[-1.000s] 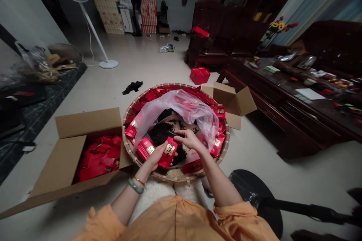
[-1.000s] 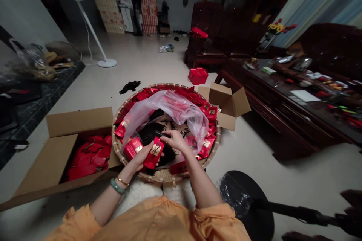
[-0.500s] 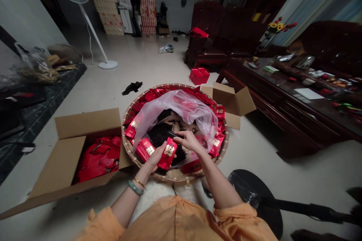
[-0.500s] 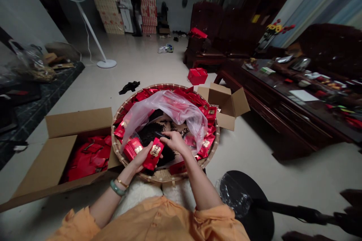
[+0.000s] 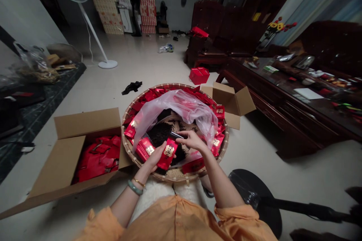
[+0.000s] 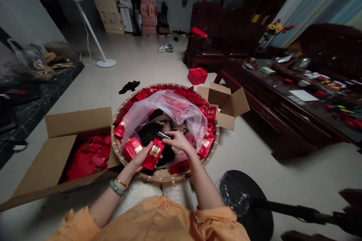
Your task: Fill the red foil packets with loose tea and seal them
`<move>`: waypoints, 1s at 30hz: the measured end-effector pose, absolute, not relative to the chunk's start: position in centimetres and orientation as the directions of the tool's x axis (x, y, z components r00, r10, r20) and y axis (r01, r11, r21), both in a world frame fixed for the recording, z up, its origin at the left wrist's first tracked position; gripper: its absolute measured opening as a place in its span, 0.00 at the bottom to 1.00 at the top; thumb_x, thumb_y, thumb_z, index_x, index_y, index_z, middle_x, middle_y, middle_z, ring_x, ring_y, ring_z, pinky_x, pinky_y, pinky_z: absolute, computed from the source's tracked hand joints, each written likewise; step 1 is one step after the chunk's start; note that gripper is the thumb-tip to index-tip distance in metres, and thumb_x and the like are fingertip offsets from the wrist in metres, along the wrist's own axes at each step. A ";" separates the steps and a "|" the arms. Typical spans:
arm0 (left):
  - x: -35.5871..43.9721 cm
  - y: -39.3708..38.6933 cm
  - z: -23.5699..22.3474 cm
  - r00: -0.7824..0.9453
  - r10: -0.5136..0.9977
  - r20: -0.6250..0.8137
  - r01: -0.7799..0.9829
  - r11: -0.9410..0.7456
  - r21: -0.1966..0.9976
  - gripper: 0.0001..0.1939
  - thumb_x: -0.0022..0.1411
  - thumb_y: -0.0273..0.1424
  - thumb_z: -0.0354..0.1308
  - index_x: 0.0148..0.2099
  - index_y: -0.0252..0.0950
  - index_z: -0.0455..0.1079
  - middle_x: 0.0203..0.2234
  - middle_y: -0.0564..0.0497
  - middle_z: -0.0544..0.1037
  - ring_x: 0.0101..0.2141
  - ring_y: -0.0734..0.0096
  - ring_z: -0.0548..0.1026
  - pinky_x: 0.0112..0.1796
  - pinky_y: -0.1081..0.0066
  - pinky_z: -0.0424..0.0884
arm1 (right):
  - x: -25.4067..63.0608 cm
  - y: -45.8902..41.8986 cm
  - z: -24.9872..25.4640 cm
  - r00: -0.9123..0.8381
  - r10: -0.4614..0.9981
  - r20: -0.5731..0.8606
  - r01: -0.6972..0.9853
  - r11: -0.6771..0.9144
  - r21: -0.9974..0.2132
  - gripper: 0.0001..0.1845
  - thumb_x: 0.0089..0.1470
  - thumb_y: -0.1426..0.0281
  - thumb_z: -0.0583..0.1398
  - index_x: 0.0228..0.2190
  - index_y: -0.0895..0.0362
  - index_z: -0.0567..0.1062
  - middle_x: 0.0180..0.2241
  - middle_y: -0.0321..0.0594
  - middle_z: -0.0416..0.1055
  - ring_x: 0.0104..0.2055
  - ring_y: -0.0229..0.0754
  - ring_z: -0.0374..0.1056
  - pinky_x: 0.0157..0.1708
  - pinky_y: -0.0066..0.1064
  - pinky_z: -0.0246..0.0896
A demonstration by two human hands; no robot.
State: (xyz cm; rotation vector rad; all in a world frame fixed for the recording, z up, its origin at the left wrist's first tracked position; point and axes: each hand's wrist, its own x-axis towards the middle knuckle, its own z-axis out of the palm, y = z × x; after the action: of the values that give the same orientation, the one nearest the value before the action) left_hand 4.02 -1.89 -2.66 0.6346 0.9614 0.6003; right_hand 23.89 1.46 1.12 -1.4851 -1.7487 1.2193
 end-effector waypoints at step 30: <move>5.1 0.8 -2.0 0.205 0.948 -0.244 -0.217 0.287 0.933 0.16 0.48 0.38 0.63 0.37 0.31 0.74 0.30 0.48 0.78 0.29 0.72 0.73 0.32 0.75 0.68 | 22.1 0.7 0.6 -0.360 0.926 -0.113 0.516 0.097 -0.851 0.18 0.49 0.61 0.58 0.42 0.53 0.77 0.34 0.34 0.77 0.33 0.42 0.69 0.32 0.28 0.60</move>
State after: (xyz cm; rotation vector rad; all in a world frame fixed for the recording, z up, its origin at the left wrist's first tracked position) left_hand 5.13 0.78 -2.04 0.9140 1.0222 0.9937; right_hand 22.11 0.65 0.56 -1.4086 -1.9231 1.1873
